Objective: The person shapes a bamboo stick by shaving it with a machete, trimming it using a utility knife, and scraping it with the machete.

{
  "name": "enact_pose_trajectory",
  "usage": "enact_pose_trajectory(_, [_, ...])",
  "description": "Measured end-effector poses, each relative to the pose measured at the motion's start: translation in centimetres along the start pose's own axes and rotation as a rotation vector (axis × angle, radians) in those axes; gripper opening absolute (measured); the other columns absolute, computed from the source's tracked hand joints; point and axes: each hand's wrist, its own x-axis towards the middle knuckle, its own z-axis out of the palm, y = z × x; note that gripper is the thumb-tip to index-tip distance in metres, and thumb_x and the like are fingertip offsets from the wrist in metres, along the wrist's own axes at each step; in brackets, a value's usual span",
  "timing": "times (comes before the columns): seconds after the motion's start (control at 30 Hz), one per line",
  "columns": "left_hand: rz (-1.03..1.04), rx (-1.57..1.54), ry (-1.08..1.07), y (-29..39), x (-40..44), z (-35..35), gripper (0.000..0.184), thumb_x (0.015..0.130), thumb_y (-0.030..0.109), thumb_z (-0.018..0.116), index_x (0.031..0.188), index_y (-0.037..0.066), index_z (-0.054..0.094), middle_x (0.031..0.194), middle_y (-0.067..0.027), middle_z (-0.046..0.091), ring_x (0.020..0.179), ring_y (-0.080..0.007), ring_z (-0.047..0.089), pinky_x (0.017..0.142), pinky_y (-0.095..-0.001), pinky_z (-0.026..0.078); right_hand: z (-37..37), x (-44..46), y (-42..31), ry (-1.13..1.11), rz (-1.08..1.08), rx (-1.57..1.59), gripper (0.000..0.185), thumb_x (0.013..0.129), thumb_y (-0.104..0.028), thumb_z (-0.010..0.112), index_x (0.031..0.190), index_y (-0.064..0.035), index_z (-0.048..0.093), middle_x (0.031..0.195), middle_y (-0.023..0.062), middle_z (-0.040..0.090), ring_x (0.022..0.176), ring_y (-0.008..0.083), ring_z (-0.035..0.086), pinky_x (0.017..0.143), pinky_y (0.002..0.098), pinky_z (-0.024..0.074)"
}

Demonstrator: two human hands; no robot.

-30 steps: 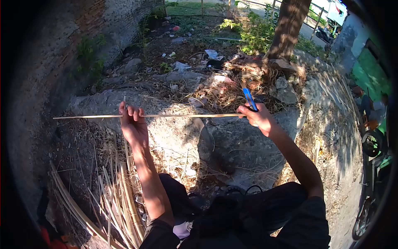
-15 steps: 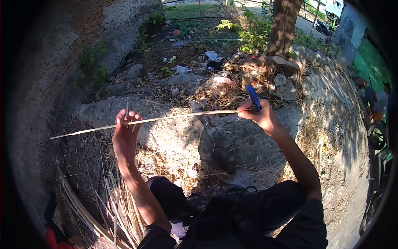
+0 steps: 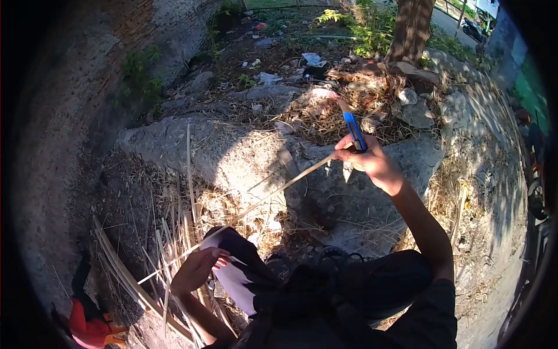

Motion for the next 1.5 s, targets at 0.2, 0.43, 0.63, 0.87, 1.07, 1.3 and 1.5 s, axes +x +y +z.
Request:
enact_pose_trajectory(0.2, [0.427, 0.354, 0.345, 12.7, 2.3, 5.5, 0.041, 0.101, 0.029, 0.072, 0.129, -0.001, 0.065, 0.101, -0.0116, 0.073, 0.089, -0.0211, 0.070, 0.085, -0.0361, 0.054, 0.8, -0.3, -1.0, -0.080, 0.153, 0.055, 0.019, 0.094, -0.014, 0.076, 0.109, -0.0046, 0.072, 0.083, -0.0026, 0.069, 0.058, -0.0012, 0.034, 0.053, 0.0224, 0.0228])
enact_pose_trajectory(0.43, [0.334, 0.056, -0.102, 12.2, 11.6, 8.4, 0.032, 0.113, 0.030, 0.051, 0.120, 0.000, 0.063, 0.070, -0.0040, 0.063, 0.061, -0.0116, 0.056, 0.060, -0.0296, 0.046, 0.6, -0.1, -1.1, 0.019, 0.068, -0.005, 0.027, 0.096, -0.016, 0.077, 0.121, -0.0055, 0.071, 0.084, -0.0041, 0.068, 0.060, 0.0012, 0.044, 0.056, 0.0222, 0.0308])
enact_pose_trajectory(0.63, [0.260, -0.073, -0.122, 9.9, 13.8, 10.8, 0.024, 0.114, 0.020, 0.046, 0.109, 0.003, 0.061, 0.062, 0.0003, 0.056, 0.047, -0.0079, 0.052, 0.047, -0.0280, 0.041, 0.6, 0.2, 0.8, 0.084, 0.000, -0.016, 0.043, 0.095, -0.001, 0.075, 0.136, -0.0014, 0.063, 0.104, 0.0078, 0.075, 0.099, 0.0169, 0.074, 0.092, 0.0334, 0.0577])
enact_pose_trajectory(0.87, [0.194, -0.310, -0.187, 8.4, 13.9, 12.3, 0.030, 0.116, 0.027, 0.039, 0.104, 0.006, 0.056, 0.057, -0.0025, 0.056, 0.043, -0.0091, 0.050, 0.043, -0.0264, 0.038, 0.4, 0.8, 0.7, 0.166, -0.158, -0.370, 0.039, 0.093, -0.003, 0.077, 0.129, -0.0045, 0.065, 0.088, 0.0020, 0.073, 0.080, 0.0079, 0.065, 0.071, 0.0260, 0.0491])
enact_pose_trajectory(1.07, [0.174, -0.403, -0.188, 6.6, 14.7, 12.7, 0.032, 0.116, 0.030, 0.039, 0.107, 0.006, 0.057, 0.055, -0.0023, 0.054, 0.042, -0.0088, 0.047, 0.042, -0.0259, 0.036, -3.0, 0.2, -0.2, 0.396, -0.221, -0.535, 0.035, 0.093, -0.009, 0.075, 0.127, -0.0047, 0.067, 0.087, 0.0021, 0.071, 0.076, 0.0070, 0.060, 0.071, 0.0259, 0.0471])
enact_pose_trajectory(1.3, [0.297, -0.631, -0.084, 5.2, 14.9, 13.2, 0.033, 0.116, 0.035, 0.037, 0.115, 0.010, 0.058, 0.057, 0.0007, 0.049, 0.041, -0.0058, 0.033, 0.044, -0.0221, 0.027, -2.3, -0.9, 2.6, 0.410, -0.006, -0.773, 0.031, 0.107, -0.033, 0.061, 0.114, -0.0059, 0.074, 0.073, -0.0037, 0.054, 0.067, 0.0075, 0.046, 0.061, 0.0279, 0.0381])
enact_pose_trajectory(1.5, [0.371, -0.652, -0.023, 4.0, 14.3, 12.4, 0.029, 0.116, 0.034, 0.040, 0.108, 0.011, 0.056, 0.062, 0.0080, 0.037, 0.051, -0.0032, 0.032, 0.049, -0.0227, 0.026, 4.0, -1.6, 2.0, 0.208, -0.036, -0.690, 0.026, 0.106, -0.026, 0.060, 0.101, -0.0016, 0.065, 0.063, 0.0007, 0.048, 0.058, 0.0119, 0.044, 0.057, 0.0311, 0.0353])
